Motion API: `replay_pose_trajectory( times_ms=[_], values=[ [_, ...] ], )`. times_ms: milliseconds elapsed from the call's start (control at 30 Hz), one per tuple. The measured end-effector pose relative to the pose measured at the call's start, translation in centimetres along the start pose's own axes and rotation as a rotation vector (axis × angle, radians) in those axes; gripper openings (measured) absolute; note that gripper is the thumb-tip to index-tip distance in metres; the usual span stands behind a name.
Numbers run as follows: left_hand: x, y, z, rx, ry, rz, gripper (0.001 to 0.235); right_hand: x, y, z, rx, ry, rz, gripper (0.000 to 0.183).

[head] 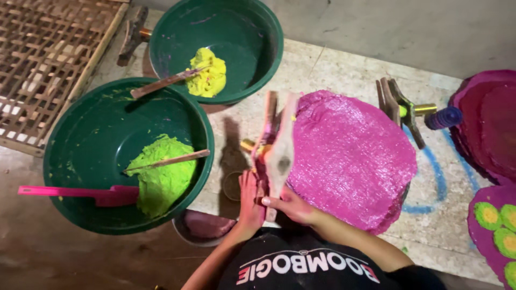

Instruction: The person uses a wooden press to scoop green and yellow dough from green bowls and forms ring-shaped pieces on a pink surface. They repeatedly press the dough, release the shaped rings, and arrange them in rows. The process continues with multiple batches of dough being shaped and placed on the surface.

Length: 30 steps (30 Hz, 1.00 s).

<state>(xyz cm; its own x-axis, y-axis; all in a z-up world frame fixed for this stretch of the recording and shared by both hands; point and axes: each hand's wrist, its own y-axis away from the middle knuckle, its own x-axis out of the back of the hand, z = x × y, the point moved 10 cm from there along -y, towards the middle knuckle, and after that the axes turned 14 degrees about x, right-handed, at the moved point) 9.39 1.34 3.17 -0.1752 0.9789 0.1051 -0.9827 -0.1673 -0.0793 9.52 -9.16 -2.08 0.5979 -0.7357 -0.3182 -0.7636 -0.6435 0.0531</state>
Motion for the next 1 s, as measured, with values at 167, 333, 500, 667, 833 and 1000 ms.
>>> replay_pose_trajectory(
  times_ms=[167, 333, 500, 667, 833, 1000],
  values=[
    [-2.4, -0.8, 2.0, 0.001, -0.055, 0.025, 0.051, 4.5, 3.0, -4.9, 0.221, 0.354, -0.147, 0.052],
    [1.5, -3.4, -3.4, 0.279, -0.179, 0.196, 0.036, 28.5, 6.5, -17.1, 0.581, 0.952, 0.662, 0.032],
    [5.4, -5.8, -2.2, 0.043, -0.848, 0.311, 0.028, 47.1, 11.0, -17.0, -0.138, 1.638, 0.881, 0.084],
    [6.2, -5.2, 0.3, -0.181, -0.733, 0.250, 0.029, 52.4, 11.8, -11.2, -0.546, 1.361, 0.795, 0.066],
    [7.3, -5.7, -0.6, -0.067, -0.941, 0.186, 0.025, 51.7, 9.7, -12.3, -0.532, 1.564, 0.679, 0.077],
    [7.3, -6.7, 0.1, -0.118, -0.938, 0.220, 0.030, 51.2, 9.4, -14.7, -0.274, 1.554, 0.591, 0.069]
  ],
)
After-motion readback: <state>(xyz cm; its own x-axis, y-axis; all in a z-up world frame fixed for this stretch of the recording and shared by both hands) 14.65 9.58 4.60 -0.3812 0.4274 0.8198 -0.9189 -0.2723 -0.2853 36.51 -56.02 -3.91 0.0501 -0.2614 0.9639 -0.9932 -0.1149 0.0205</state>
